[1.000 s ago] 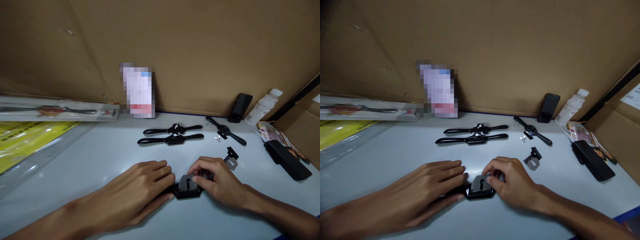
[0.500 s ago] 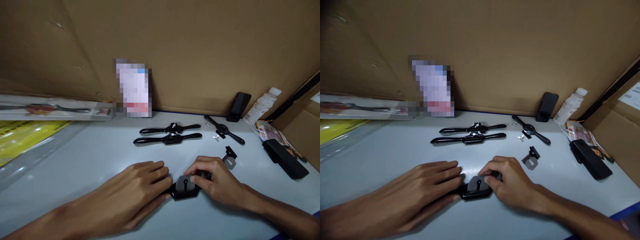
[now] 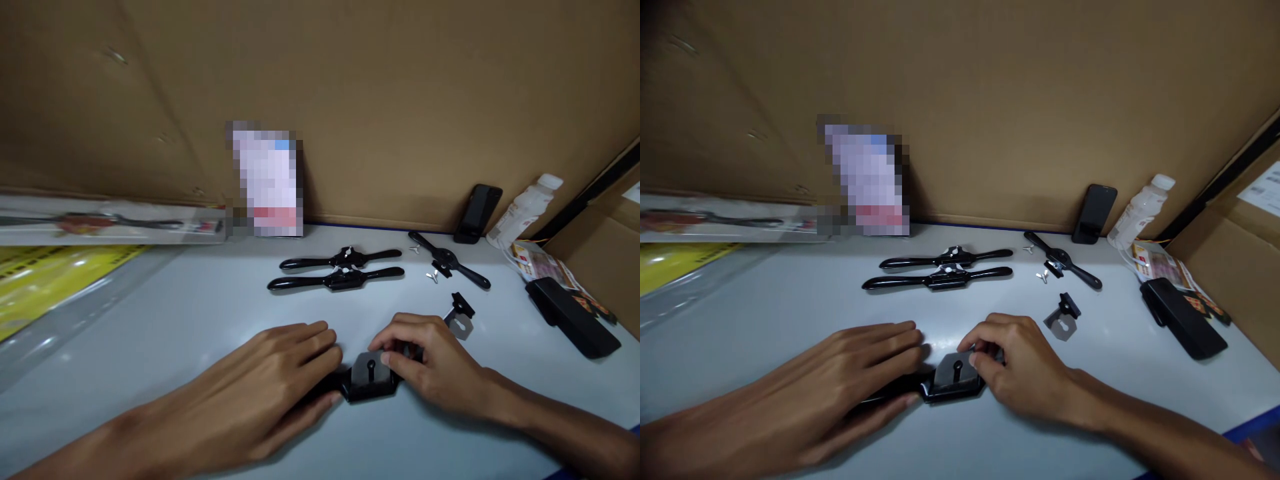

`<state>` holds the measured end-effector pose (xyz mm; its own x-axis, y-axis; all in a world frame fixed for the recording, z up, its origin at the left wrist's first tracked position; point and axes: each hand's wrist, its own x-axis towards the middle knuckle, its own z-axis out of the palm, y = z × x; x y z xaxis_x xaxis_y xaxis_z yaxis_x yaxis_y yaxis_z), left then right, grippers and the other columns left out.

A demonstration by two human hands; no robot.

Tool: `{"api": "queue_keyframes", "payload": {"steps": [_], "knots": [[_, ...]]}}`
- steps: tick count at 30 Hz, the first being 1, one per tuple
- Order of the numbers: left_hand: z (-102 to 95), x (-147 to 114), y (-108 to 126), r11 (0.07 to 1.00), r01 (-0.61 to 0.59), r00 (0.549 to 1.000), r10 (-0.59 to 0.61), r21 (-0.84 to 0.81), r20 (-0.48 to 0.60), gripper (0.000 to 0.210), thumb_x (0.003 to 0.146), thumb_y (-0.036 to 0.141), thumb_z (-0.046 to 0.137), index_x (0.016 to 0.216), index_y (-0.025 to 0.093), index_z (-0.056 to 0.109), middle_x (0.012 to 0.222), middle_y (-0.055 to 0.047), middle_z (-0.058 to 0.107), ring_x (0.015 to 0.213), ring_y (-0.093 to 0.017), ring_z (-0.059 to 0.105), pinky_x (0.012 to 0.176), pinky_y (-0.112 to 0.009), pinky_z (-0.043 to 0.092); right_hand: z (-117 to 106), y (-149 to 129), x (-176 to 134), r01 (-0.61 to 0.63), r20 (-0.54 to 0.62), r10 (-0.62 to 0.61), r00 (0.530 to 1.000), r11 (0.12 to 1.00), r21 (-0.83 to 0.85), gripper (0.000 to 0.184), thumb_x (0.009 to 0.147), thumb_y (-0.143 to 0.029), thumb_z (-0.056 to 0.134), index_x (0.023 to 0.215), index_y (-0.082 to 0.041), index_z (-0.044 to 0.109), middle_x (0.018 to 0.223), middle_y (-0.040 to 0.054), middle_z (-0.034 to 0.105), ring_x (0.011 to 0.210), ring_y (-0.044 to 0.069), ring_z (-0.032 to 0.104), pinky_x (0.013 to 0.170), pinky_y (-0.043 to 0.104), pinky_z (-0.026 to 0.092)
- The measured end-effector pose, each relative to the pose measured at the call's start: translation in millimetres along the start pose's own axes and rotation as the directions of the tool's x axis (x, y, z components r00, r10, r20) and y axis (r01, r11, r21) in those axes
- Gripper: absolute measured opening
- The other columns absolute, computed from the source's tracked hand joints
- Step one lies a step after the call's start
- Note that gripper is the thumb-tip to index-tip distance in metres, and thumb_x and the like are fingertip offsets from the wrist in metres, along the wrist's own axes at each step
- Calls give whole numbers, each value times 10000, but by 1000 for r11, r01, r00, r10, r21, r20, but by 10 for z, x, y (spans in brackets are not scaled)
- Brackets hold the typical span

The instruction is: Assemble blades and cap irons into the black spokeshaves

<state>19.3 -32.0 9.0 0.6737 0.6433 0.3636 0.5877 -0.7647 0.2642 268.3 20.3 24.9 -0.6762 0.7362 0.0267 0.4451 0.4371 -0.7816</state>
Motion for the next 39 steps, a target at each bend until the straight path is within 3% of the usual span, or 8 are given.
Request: {"api": "queue_keyframes", "payload": {"steps": [8,11,14,19,25,28,32,39], "knots": [[-24,26,11,1000,2,1000,-3,15,24,179,1013,174,458,927,209,610,802,-35,653,701,-219,597,635,-354,479,-62,0,-12,69,-30,-70,997,997,-19,182,893,-116,625,967,-213,760,900,31,721,784,163,641,725,306,498],[-25,28,14,999,-7,1000,7,37,19,217,1028,183,422,919,210,608,804,-45,657,684,-223,606,613,-356,493,-343,-4,17,178,-167,-210,963,966,-185,155,969,-195,581,939,-213,731,934,54,724,820,185,648,737,324,493],[31,-20,-5,999,-18,1000,19,48,-17,226,1027,180,401,957,213,613,824,-54,668,679,-225,618,600,-360,505,-731,28,60,83,-329,-247,912,893,-442,155,974,-179,563,914,-204,703,912,58,727,790,190,636,708,320,452],[185,-154,-103,996,-41,993,48,73,-104,244,1009,164,388,1012,219,626,937,-84,712,716,-222,634,611,-353,512,-1178,128,32,-241,-210,128,969,665,-707,145,949,-176,611,847,-203,711,813,45,725,739,200,621,652,312,340],[166,-144,-116,993,-22,997,31,119,-75,250,1010,178,408,1035,215,654,933,-70,712,752,-212,654,649,-340,527,-1203,194,18,-280,-45,418,907,521,-806,235,964,-427,689,904,-205,740,907,83,719,856,249,632,652,307,311],[69,-71,-59,997,-7,1000,8,76,-14,245,1026,179,398,997,219,638,869,-51,683,733,-216,651,656,-354,534,-1205,299,91,-323,-36,452,891,577,-750,252,910,-438,741,818,-208,693,826,55,681,785,221,590,623,306,303],[-22,-1,5,998,-25,999,24,54,24,246,1049,194,394,921,212,604,792,-39,638,654,-208,599,583,-342,489,-1267,501,197,-302,87,387,918,825,-477,284,787,-296,786,677,-217,536,647,-24,566,639,152,486,593,288,315],[-14,12,2,1000,-3,999,3,19,41,213,1041,190,425,909,206,592,820,-38,621,695,-207,567,595,-335,429,-1039,277,186,-154,1,154,988,987,51,298,747,-331,773,1006,-196,714,699,-52,539,639,132,498,615,283,380]]}}
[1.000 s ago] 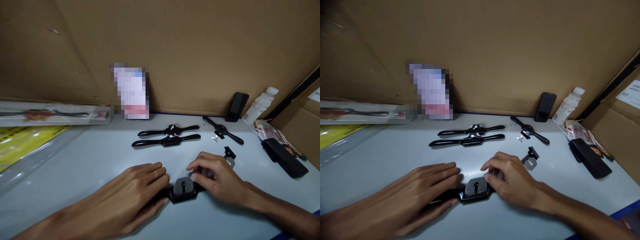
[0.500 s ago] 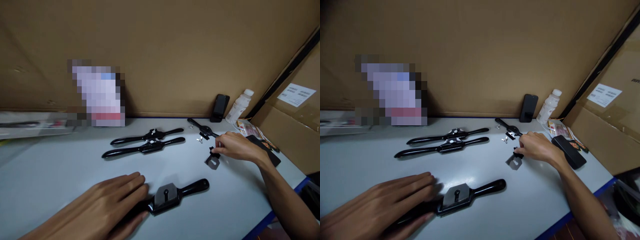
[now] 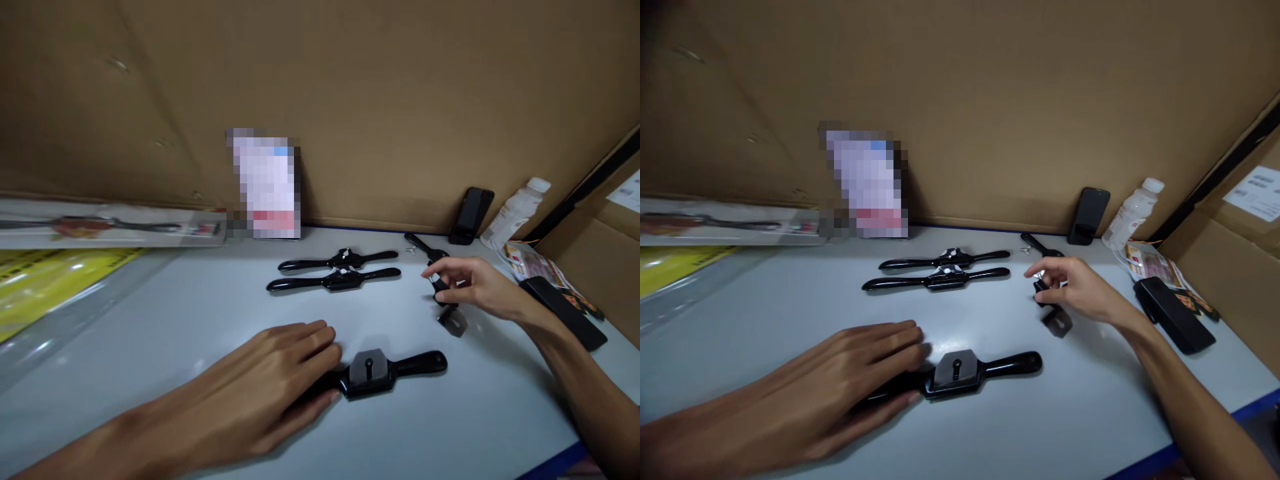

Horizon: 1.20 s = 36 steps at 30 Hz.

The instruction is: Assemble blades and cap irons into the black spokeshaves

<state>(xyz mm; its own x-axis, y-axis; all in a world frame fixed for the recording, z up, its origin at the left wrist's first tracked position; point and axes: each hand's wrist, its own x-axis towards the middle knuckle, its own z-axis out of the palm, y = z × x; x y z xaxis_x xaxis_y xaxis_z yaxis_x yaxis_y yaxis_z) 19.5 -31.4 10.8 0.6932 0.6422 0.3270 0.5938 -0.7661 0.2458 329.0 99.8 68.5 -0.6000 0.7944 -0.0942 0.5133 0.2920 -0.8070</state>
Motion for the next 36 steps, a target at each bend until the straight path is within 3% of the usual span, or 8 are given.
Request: {"api": "queue_keyframes", "payload": {"steps": [5,8,11,15,26,29,32,36], "knots": [[18,1,-17,1000,3,1000,-3,-1,-21,139,1005,191,482,912,211,582,825,-25,614,709,-209,558,631,-342,433,441,-237,-130,16,3,-16,1000,987,162,138,765,-266,755,738,-203,636,712,-16,627,645,127,532,612,277,411],[34,-2,-19,1000,4,1000,-4,10,-23,126,1003,200,489,903,216,563,823,-20,612,704,-210,560,637,-348,432,629,-268,-175,42,-55,-30,998,973,227,121,742,-202,752,840,-206,681,770,-25,637,667,122,545,628,267,438],[40,-5,-14,1000,12,1000,-11,19,-18,90,989,205,518,906,218,552,841,-16,618,712,-209,569,652,-350,434,750,-278,-217,86,-72,-75,995,983,162,148,778,-150,698,906,-212,739,810,-10,672,747,141,601,695,285,469],[32,3,-1,1000,14,1000,-14,13,-14,97,963,201,575,881,221,528,841,-8,613,712,-200,567,647,-340,422,887,-309,-279,181,-119,-177,977,983,26,97,794,-124,698,807,-210,740,784,-6,681,741,143,590,673,282,441],[58,-13,-28,1000,17,1000,-17,16,-3,79,959,198,577,897,222,533,843,-7,606,716,-207,571,641,-347,427,1195,-298,-353,240,-111,-239,965,971,-4,126,836,-86,658,801,-208,663,742,-23,648,676,129,564,635,264,439],[44,-13,-16,1000,13,1000,-13,6,-13,80,971,206,569,895,218,549,839,-11,614,719,-208,581,649,-347,442,1139,-307,-343,331,-127,-339,932,940,-85,115,871,-111,637,827,-213,668,790,2,679,722,151,609,655,283,463],[18,-12,1,1000,15,999,-15,-10,-29,129,997,182,501,890,216,565,832,-24,626,703,-205,586,631,-340,446,871,-263,-244,383,-240,-440,865,889,-250,110,938,-173,613,883,-222,695,844,29,718,780,182,642,721,326,491],[14,-5,-3,1000,-11,998,10,-23,-58,198,1015,168,434,897,221,584,800,-36,638,667,-207,590,591,-336,451,328,-19,-20,121,-493,-346,798,894,-431,122,921,-167,612,864,-217,708,843,39,719,751,193,632,702,329,476]]}}
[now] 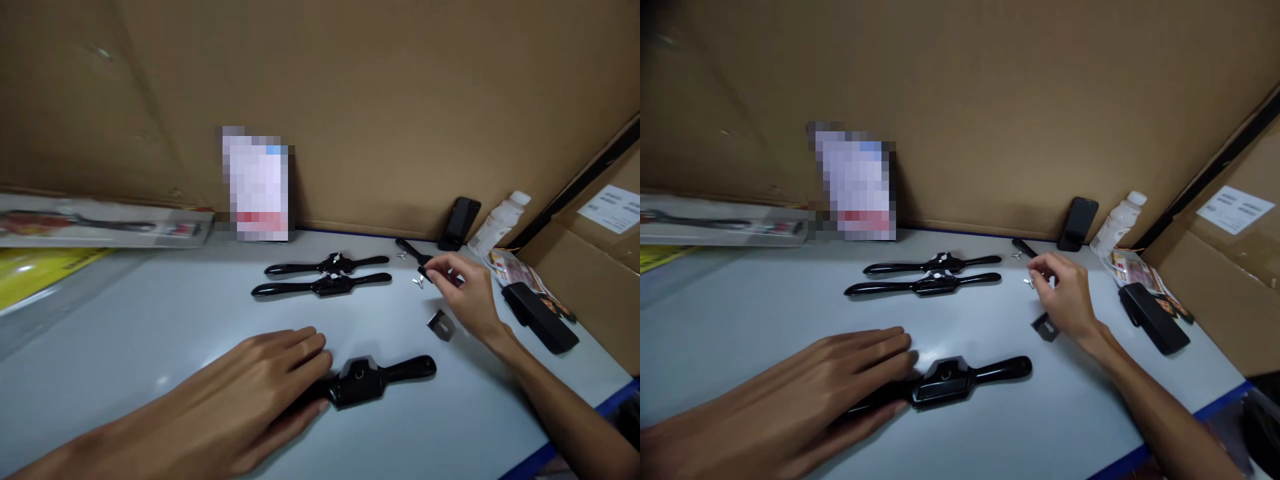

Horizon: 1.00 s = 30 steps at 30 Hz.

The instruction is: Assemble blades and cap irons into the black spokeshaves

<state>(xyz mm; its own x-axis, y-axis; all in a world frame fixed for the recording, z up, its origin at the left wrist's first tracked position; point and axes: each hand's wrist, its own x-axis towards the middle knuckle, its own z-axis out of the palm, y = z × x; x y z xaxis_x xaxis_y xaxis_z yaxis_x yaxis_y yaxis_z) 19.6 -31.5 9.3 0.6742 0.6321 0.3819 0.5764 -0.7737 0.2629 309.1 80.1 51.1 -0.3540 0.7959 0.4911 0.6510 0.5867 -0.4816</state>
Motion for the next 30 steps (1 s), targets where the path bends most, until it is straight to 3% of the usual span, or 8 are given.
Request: {"api": "queue_keyframes", "payload": {"steps": [4,7,10,17,24,30], "knots": [[36,1,-22,999,-33,998,33,12,-60,200,1009,159,429,940,225,606,808,-42,671,669,-213,619,603,-346,491,-24,340,140,-46,174,87,981,973,-227,132,926,-145,639,960,-181,762,911,66,736,814,206,656,773,332,473],[49,-5,-32,998,-46,994,49,38,-102,207,1008,161,427,996,224,624,864,-59,709,769,-240,678,696,-374,537,58,342,93,5,286,104,953,934,-358,185,997,-196,619,1113,-169,761,1036,99,741,900,223,674,814,334,471],[34,-5,-29,999,-28,996,31,36,-81,196,1008,173,440,978,224,626,841,-52,695,742,-236,663,673,-370,524,126,273,40,36,346,119,931,912,-410,193,1019,-192,602,1132,-160,755,1102,123,722,960,232,683,828,326,473],[-12,3,-12,1000,11,999,-11,1,40,199,1029,189,461,885,210,596,810,-34,627,682,-204,569,594,-338,446,144,275,44,77,374,27,927,962,-260,159,918,-43,623,864,-167,707,892,59,688,823,193,642,776,310,460],[10,0,-19,999,-17,1000,16,29,24,135,1014,182,507,928,208,607,830,-28,630,708,-205,565,630,-351,447,46,177,-26,50,456,64,888,971,-234,263,852,-22,631,1021,-187,747,956,76,756,835,215,676,779,327,476],[5,1,-19,999,-43,999,42,18,20,137,1015,157,519,920,207,604,837,-19,622,683,-188,545,601,-336,416,-32,65,-81,65,502,58,863,972,-225,262,799,-4,635,856,-203,795,907,74,758,847,235,690,776,339,486]]}}
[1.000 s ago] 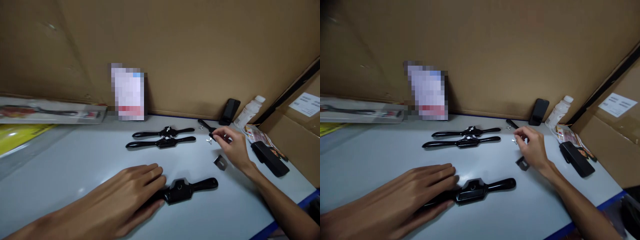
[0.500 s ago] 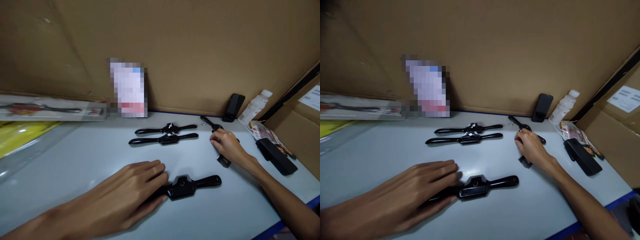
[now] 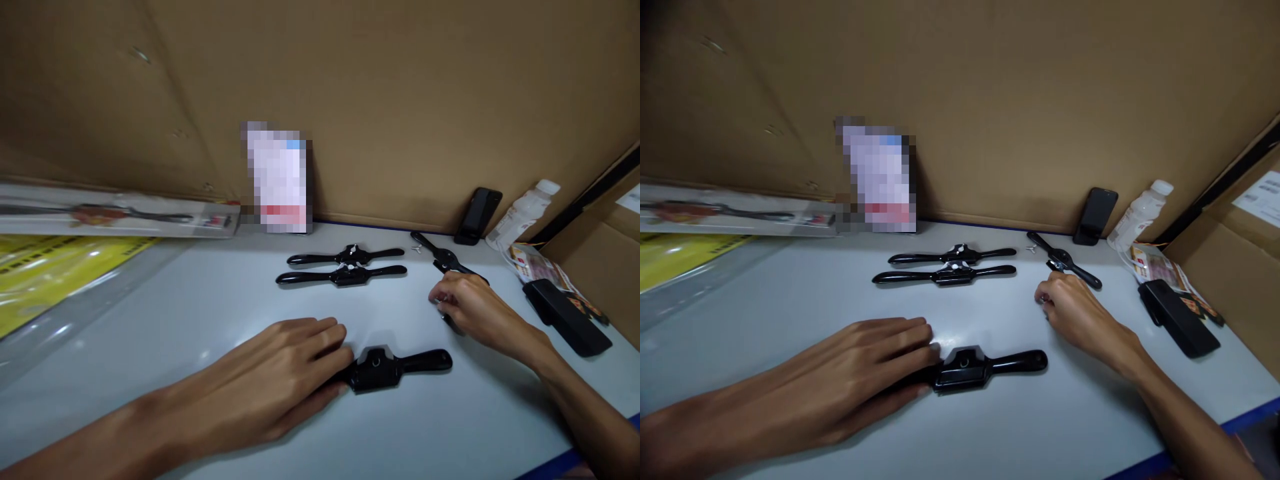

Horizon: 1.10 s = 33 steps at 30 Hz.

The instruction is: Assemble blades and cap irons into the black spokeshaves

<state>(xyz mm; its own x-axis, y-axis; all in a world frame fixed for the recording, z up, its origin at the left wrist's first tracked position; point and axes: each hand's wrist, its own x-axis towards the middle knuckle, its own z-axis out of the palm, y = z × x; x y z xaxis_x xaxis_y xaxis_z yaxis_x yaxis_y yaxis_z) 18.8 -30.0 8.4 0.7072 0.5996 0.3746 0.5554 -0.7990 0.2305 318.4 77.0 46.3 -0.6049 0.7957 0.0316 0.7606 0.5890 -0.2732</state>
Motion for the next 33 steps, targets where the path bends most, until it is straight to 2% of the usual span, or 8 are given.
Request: {"api": "queue_keyframes", "payload": {"steps": [4,7,13,20,28,33], "knots": [[5,5,-1,1000,-14,1000,14,19,-3,150,1024,134,507,966,196,631,857,-23,632,696,-196,560,616,-343,433,-18,-170,-13,23,-80,-7,997,979,200,208,840,-63,676,887,-216,811,912,52,772,796,197,687,774,336,517],[11,10,1,999,-34,999,35,34,-13,129,1023,130,537,999,192,647,854,-21,638,705,-197,572,623,-339,439,57,-354,-56,103,-162,-41,986,914,393,163,867,-114,698,888,-234,806,883,29,764,777,181,683,737,318,530],[19,8,-7,998,-40,999,42,42,-35,133,1025,136,547,974,192,656,849,-23,638,693,-191,569,592,-336,429,264,-670,-192,207,-192,-120,974,817,538,143,903,-124,697,873,-234,782,841,15,746,766,168,679,738,303,538],[31,18,2,994,-67,996,71,89,-48,154,1045,164,544,939,188,652,827,-20,632,696,-191,560,607,-330,429,341,-773,-224,392,-330,-259,908,806,443,176,969,-117,632,898,-211,763,792,34,736,737,178,660,682,315,529],[52,2,-14,991,-69,997,73,112,-29,147,1045,161,548,965,175,670,840,-26,624,716,-204,563,609,-344,437,410,-804,-203,434,-318,-324,891,816,383,208,997,-101,567,950,-201,743,805,45,715,751,184,638,664,316,504],[40,16,-7,991,-61,998,64,120,-23,172,1032,158,573,883,184,655,826,-20,608,688,-192,547,582,-349,418,438,-785,-202,497,-349,-410,843,841,212,245,1021,-83,499,983,-175,723,817,68,686,755,196,591,662,326,490]]}}
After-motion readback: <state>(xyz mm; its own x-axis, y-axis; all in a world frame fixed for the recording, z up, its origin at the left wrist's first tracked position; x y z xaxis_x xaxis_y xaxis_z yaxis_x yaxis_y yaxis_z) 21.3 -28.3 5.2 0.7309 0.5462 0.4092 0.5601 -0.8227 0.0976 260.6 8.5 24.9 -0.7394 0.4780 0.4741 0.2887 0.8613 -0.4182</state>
